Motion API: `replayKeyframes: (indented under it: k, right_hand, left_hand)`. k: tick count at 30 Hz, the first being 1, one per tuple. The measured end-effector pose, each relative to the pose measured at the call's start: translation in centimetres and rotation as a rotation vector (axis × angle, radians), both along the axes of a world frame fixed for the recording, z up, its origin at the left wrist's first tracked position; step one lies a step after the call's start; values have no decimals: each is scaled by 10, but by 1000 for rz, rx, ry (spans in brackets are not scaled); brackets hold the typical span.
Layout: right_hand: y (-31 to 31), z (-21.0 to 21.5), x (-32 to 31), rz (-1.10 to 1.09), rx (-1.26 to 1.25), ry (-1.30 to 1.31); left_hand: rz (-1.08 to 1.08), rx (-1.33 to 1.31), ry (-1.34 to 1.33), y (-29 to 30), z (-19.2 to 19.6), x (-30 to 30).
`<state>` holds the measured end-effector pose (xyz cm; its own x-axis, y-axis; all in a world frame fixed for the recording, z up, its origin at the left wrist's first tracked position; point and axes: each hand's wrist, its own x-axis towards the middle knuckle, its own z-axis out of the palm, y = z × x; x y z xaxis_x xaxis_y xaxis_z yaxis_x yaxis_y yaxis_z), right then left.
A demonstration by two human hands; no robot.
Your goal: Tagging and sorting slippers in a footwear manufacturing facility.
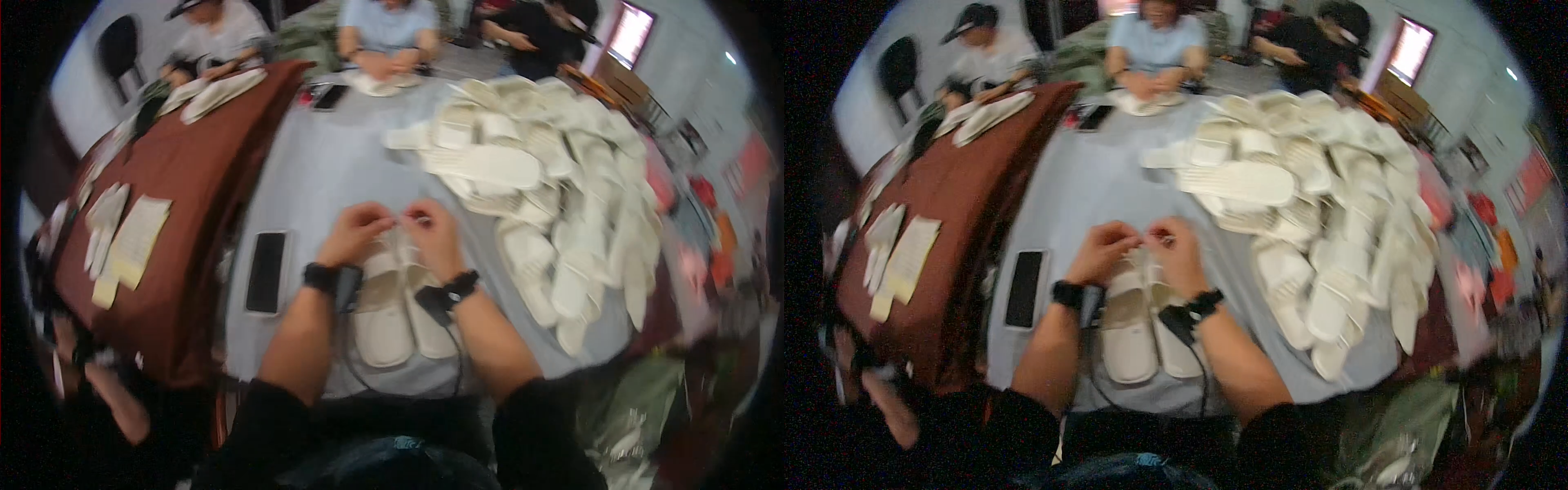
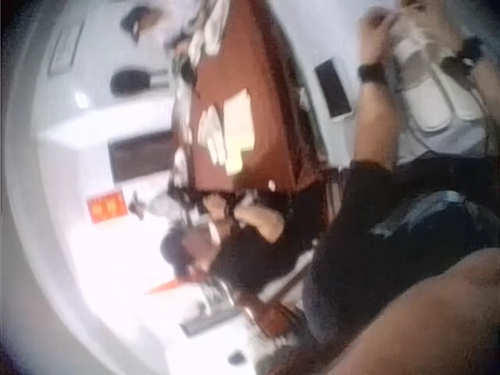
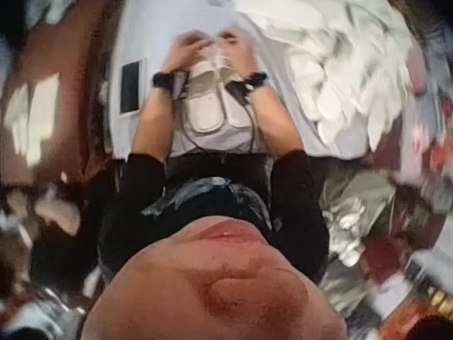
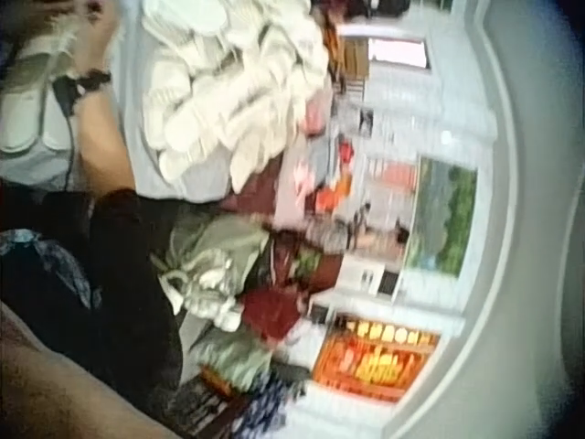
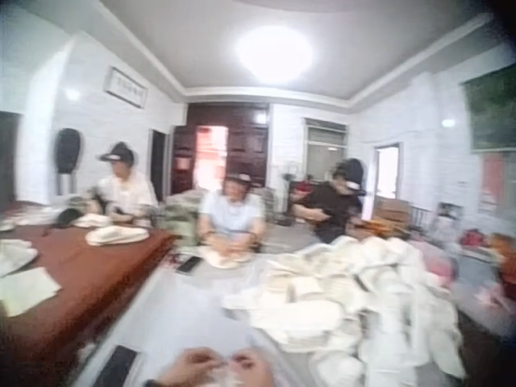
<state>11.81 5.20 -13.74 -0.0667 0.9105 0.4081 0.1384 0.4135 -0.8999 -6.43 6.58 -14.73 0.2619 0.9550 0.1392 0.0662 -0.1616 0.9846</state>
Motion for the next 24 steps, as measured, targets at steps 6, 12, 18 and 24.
replayKeyframes:
  k: [6, 12, 18, 24]
  right_hand:
    - [1, 2, -2, 44, 27, 34]
    - [-5, 5, 7, 44, 8, 17]
    - [-1, -2, -5, 50, 69, 53]
    - [-3, 2, 1, 78, 35, 40]
  left_hand:
    - [-14, -53, -55, -1, 2, -3]
    - [-82, -19, -58, -1, 1, 6]
    - [-52, 8, 21, 2, -8, -6]
    - [-102, -36, -55, 1, -10, -1]
